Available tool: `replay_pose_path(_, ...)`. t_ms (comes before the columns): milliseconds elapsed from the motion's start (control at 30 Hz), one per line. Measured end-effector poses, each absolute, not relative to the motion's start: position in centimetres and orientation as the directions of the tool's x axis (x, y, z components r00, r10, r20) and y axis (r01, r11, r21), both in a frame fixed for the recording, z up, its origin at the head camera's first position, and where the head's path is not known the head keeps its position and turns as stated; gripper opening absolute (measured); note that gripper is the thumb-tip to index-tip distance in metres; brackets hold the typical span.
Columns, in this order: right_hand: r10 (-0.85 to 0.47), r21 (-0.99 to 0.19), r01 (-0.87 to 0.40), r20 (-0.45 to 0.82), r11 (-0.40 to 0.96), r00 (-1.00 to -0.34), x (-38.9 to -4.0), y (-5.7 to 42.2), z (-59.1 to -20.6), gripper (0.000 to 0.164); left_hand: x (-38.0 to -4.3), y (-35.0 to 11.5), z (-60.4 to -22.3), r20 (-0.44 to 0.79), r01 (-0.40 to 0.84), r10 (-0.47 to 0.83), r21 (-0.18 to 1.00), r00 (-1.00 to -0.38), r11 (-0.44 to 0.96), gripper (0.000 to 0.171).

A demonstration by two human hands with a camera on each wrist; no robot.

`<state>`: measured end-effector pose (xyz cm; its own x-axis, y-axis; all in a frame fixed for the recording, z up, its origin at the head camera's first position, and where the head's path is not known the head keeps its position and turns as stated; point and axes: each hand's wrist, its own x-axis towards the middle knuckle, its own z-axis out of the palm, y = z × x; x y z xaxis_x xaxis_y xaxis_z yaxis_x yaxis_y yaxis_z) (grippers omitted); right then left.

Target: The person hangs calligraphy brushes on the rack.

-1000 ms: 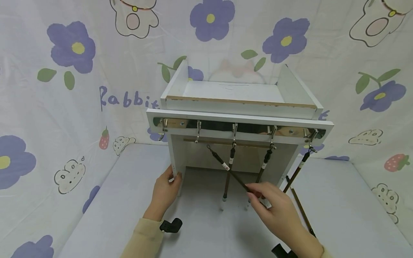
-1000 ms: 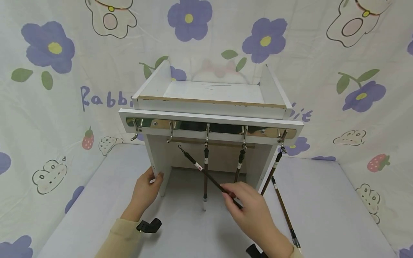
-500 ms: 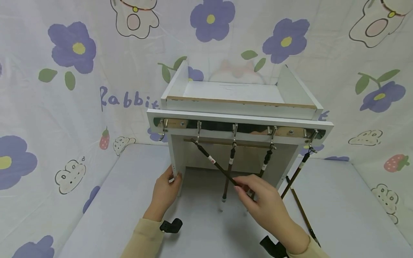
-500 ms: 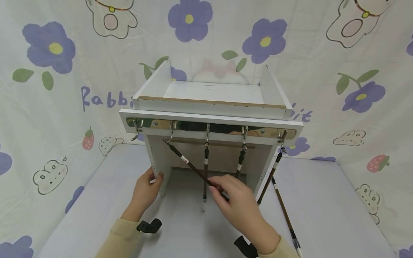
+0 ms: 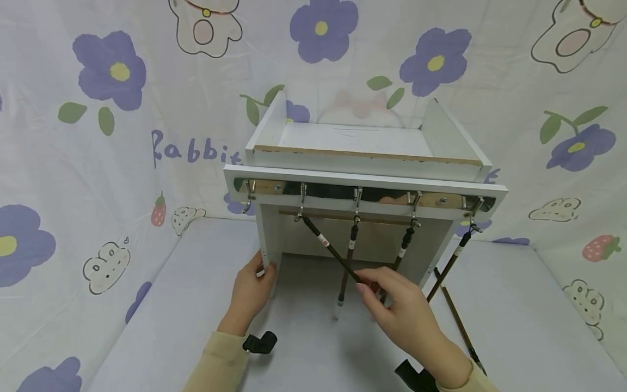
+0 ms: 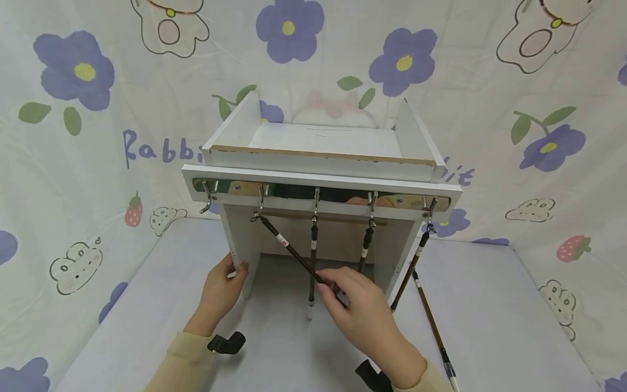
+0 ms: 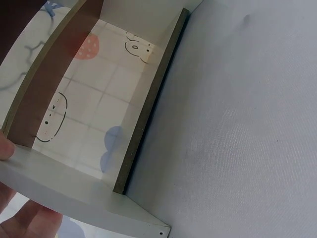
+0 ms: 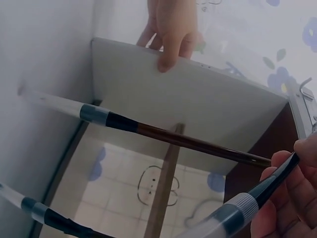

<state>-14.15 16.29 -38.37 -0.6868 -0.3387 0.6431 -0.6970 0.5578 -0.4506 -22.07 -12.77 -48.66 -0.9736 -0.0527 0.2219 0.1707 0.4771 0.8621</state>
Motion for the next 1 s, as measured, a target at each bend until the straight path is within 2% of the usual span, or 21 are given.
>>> replay_pose_path(267,-0.318,-0.468,-0.69,0.647,0.551,-0.693,-13.8,16.02,-38.06,0.02,-22.12,-12.78,-48.66,0.211,0.16,-0.056,0.866,-0.976,0.473,0.049)
replay_pose_path(867,-0.246,-0.435,-0.713,0.732,0.55,-0.636,-14.03,16.16,-38.12,0.025,-22.18,-12.73,-48.67,0.227,0.172,-0.061,0.861,-0.972,0.478,0.049)
replay_pose_path(1000,-0.244,-0.418,-0.739,0.759,0.528,-0.603,-13.97,16.12,-38.15,0.027,-22.18,-12.73,-48.68,0.229,0.172,-0.06,0.859,-0.972,0.483,0.049)
